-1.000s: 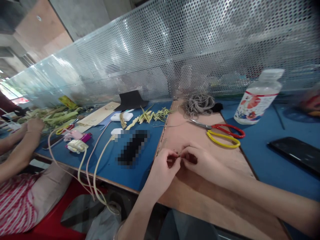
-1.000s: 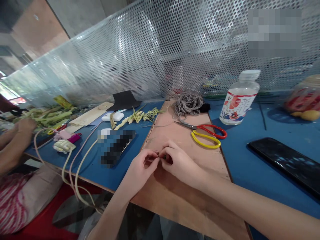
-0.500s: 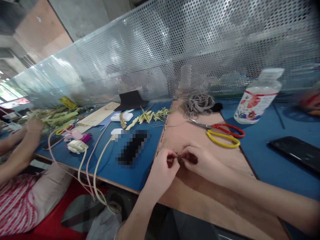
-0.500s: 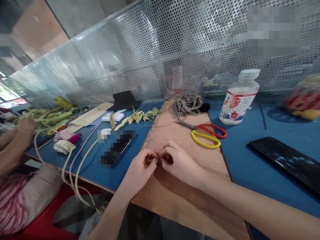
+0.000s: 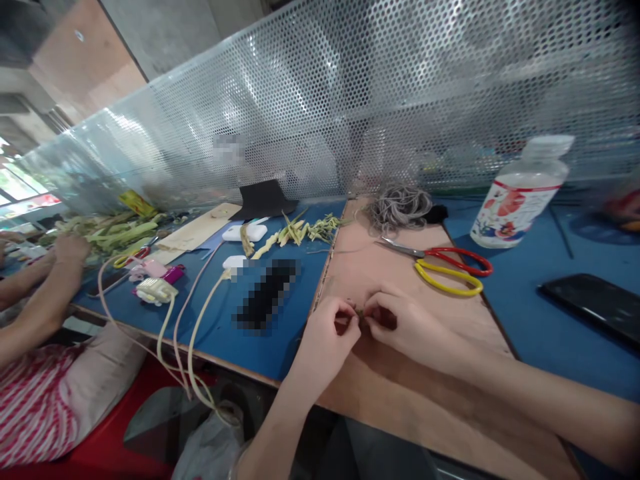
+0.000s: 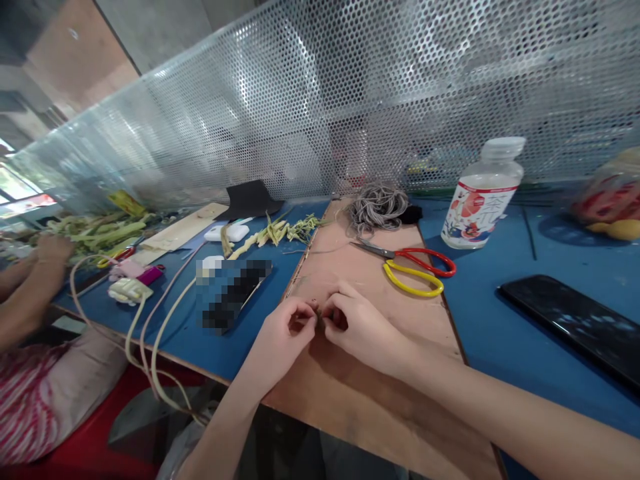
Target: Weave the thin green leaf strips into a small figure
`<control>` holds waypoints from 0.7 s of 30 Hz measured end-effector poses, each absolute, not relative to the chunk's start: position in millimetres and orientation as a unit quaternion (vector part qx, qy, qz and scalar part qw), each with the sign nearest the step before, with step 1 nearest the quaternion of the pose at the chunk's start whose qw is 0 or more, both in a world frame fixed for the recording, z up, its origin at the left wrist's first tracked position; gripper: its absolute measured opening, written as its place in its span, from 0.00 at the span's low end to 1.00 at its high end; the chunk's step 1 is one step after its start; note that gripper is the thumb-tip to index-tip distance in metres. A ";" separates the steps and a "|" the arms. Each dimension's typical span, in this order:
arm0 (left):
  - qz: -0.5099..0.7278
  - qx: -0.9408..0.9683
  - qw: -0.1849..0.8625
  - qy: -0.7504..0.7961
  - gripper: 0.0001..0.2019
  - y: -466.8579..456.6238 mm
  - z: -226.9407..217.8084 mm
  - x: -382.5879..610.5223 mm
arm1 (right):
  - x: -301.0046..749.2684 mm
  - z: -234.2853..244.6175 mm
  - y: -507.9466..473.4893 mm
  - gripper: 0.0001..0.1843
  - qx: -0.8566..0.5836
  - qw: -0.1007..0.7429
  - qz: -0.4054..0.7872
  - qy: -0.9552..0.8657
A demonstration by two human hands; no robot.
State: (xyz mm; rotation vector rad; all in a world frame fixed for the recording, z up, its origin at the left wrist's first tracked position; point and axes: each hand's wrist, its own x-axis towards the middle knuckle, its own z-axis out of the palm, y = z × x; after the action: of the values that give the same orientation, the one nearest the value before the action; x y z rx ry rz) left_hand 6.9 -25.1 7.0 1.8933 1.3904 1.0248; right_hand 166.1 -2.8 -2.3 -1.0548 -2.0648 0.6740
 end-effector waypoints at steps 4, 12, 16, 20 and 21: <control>0.388 0.703 0.290 0.520 0.03 -25.8 6.5 6.3 | 166.7 -4.0 -1.8 0.05 -0.413 0.352 0.258 -0.799; 0.321 0.737 0.255 0.537 0.02 -24.7 17.8 0.5 | 166.3 -4.2 -2.1 0.08 -0.387 0.360 0.248 -0.812; 0.294 0.746 0.279 0.529 0.03 -21.6 29.9 -5.2 | 165.5 -2.2 -2.8 0.09 -0.374 0.362 0.245 -0.818; 0.270 0.754 0.282 0.528 0.03 -17.2 33.7 -10.3 | 165.7 -2.6 -3.2 0.09 -0.372 0.354 0.248 -0.821; 0.267 0.756 0.282 0.527 0.03 -16.6 33.6 -11.1 | 165.8 -2.9 -3.4 0.09 -0.371 0.352 0.248 -0.822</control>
State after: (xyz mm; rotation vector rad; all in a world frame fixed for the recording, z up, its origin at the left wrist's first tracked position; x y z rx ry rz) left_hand -11.1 -16.6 33.6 2.0253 1.4127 0.7153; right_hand 165.8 -3.4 -2.9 -0.9610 -2.1281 0.6418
